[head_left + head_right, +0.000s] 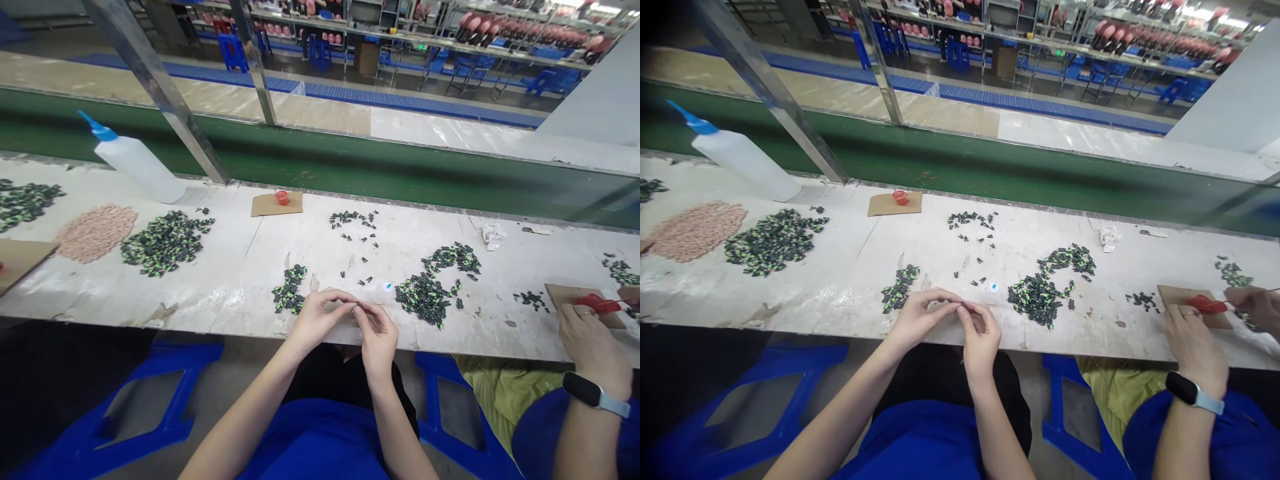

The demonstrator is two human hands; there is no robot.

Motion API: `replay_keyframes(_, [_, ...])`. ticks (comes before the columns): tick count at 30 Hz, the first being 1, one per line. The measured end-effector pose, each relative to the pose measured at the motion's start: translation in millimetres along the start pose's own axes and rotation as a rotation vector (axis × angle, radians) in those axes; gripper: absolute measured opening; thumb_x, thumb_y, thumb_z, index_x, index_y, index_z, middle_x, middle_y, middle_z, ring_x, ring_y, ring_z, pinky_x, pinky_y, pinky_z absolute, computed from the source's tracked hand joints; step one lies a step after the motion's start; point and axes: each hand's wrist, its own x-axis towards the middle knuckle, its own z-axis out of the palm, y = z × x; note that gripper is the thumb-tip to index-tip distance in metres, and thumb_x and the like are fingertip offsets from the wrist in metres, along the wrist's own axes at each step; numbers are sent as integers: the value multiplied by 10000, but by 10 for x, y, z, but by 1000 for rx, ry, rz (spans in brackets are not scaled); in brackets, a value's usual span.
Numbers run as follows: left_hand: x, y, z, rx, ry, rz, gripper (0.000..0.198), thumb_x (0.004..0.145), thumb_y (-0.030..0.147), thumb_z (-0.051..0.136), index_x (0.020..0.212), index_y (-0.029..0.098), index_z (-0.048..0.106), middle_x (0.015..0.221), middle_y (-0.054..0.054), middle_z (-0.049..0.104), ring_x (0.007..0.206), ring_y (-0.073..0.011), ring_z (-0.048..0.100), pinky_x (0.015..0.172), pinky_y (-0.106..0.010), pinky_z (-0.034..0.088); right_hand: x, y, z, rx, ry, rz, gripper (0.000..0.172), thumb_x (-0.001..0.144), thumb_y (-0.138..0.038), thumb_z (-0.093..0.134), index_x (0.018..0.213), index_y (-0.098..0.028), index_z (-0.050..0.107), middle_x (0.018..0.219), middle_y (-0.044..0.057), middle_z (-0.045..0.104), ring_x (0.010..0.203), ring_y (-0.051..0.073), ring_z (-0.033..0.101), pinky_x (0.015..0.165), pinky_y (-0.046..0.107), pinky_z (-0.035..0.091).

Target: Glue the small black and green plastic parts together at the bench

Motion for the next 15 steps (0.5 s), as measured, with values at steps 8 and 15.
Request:
replay_keyframes(8, [-88,-313,-4,389,58,194,132,827,192,638,928,219,718,942,-58,733,937,-247,631,859,-419,506,-6,70,-103,-7,76,163,303,667,-416,767,791,-147,703,746,66,714,696,205,682,510,278,565])
replay_keyframes(15, [-103,-419,68,562,44,240,165,870,109,557,899,222,673,1014,-60,698,991,-245,593,842,-415,478,5,103,-166,-120,-43,68,271,752,-413,704,868,-171,748,859,72,706,742,189,666,586,297,595])
